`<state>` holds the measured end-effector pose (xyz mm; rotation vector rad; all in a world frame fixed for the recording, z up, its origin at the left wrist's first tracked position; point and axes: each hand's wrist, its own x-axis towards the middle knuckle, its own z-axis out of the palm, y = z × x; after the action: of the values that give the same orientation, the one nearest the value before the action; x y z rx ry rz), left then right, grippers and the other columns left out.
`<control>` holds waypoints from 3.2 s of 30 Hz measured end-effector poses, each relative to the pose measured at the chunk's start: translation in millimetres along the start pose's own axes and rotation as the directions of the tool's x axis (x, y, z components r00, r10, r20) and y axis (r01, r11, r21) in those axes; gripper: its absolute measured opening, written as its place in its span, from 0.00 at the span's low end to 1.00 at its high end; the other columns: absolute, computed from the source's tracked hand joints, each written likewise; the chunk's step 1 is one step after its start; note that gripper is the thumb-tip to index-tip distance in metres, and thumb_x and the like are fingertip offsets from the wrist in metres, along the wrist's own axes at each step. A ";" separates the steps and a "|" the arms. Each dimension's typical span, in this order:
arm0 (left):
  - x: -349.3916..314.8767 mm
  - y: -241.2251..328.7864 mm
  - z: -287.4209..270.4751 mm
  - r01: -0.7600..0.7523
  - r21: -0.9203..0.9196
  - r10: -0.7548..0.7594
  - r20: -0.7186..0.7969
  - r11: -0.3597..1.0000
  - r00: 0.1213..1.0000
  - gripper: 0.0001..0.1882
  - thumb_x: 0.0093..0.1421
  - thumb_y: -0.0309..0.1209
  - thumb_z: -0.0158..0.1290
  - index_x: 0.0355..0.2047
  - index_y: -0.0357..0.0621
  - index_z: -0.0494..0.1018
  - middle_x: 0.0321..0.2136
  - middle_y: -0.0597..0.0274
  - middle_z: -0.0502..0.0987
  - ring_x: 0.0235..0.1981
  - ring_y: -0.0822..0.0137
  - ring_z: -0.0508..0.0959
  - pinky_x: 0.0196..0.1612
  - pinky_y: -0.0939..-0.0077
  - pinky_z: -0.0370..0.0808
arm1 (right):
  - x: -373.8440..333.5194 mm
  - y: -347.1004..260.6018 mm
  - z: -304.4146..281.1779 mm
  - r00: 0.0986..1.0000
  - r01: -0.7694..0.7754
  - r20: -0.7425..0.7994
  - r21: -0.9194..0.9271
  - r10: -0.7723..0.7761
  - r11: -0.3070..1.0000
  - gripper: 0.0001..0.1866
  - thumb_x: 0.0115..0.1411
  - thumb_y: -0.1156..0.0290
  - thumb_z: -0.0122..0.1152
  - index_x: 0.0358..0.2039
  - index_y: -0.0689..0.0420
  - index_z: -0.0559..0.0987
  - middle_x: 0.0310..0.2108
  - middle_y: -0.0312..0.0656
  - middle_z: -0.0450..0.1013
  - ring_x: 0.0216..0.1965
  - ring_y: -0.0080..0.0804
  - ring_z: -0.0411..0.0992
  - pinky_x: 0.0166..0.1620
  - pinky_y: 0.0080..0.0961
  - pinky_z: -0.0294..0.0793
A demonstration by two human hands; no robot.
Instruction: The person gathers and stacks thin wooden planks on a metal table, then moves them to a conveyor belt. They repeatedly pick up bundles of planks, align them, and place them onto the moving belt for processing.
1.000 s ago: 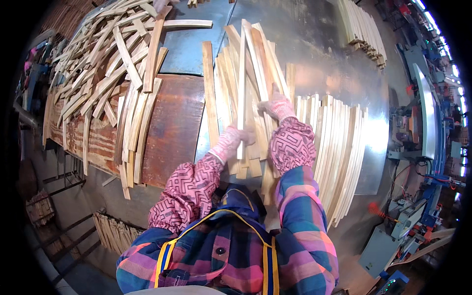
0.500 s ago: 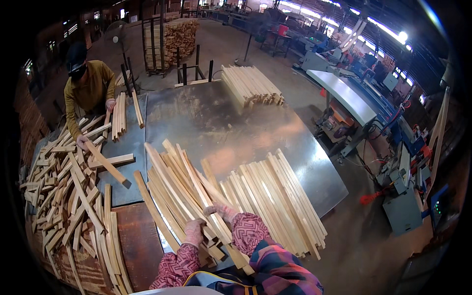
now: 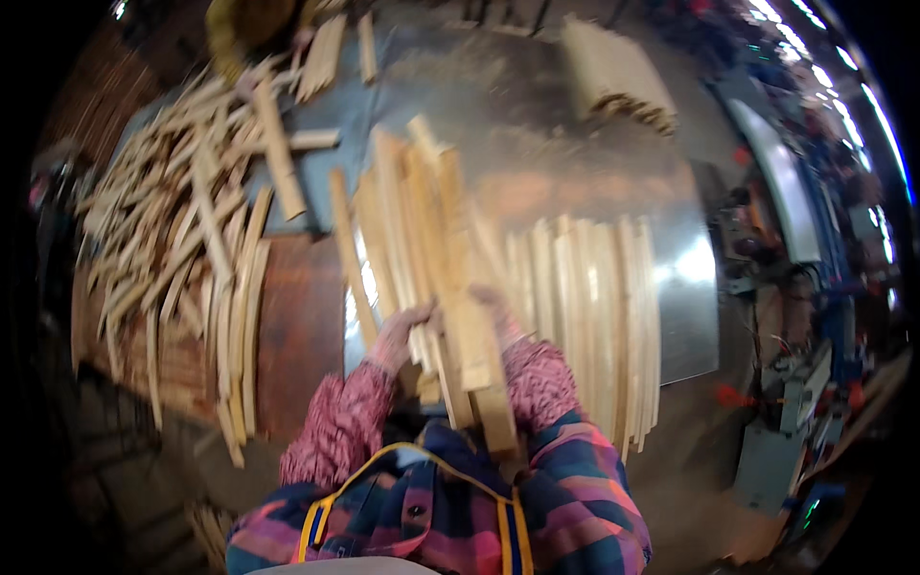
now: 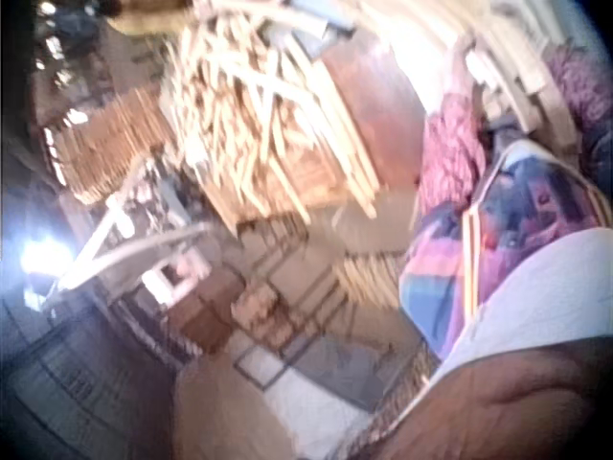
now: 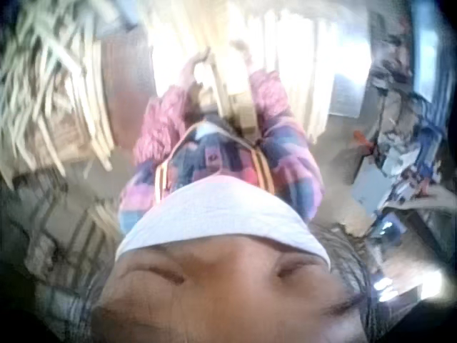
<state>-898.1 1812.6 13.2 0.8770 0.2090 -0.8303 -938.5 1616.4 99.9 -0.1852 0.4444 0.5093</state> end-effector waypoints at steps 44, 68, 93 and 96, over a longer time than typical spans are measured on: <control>-155.4 89.4 -196.5 0.451 0.817 0.212 -0.542 0.359 0.813 0.49 0.46 0.56 0.63 0.64 0.41 0.63 0.56 0.39 0.70 0.57 0.47 0.70 0.59 0.58 0.69 | 207.5 216.7 26.9 0.872 -0.364 -0.490 -0.661 0.009 -0.656 0.44 0.64 0.41 0.47 0.68 0.64 0.55 0.60 0.63 0.66 0.60 0.55 0.67 0.62 0.41 0.65; -102.4 193.2 -133.1 0.098 0.701 0.628 0.557 -0.706 0.543 0.44 0.46 0.41 0.62 0.65 0.63 0.62 0.67 0.50 0.57 0.67 0.42 0.55 0.70 0.43 0.46 | 80.0 70.6 41.3 0.924 -0.248 0.203 -0.325 -0.323 -0.913 0.32 0.52 0.64 0.59 0.60 0.40 0.70 0.49 0.44 0.73 0.51 0.42 0.73 0.52 0.38 0.73; -60.4 118.7 -92.5 0.485 0.864 0.636 -0.299 -0.135 0.711 0.50 0.49 0.65 0.58 0.63 0.43 0.63 0.57 0.36 0.67 0.57 0.45 0.70 0.55 0.62 0.71 | 102.0 79.8 -110.6 0.861 -0.041 0.276 -0.799 -0.426 -0.600 0.13 0.62 0.60 0.64 0.35 0.55 0.74 0.28 0.38 0.77 0.17 0.24 0.70 0.14 0.23 0.61; -95.9 119.8 -106.6 0.726 0.664 0.591 -0.517 -0.180 0.620 0.53 0.45 0.60 0.63 0.66 0.45 0.58 0.62 0.28 0.58 0.65 0.41 0.60 0.66 0.58 0.59 | 103.9 54.2 -125.5 0.834 -0.047 0.271 -0.833 -0.480 -0.552 0.13 0.62 0.58 0.62 0.39 0.53 0.75 0.31 0.42 0.77 0.23 0.32 0.72 0.23 0.30 0.66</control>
<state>-859.9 1988.7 62.4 3.0770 0.4068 -0.4416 -930.6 1672.6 -62.2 -2.3803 0.0265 0.1399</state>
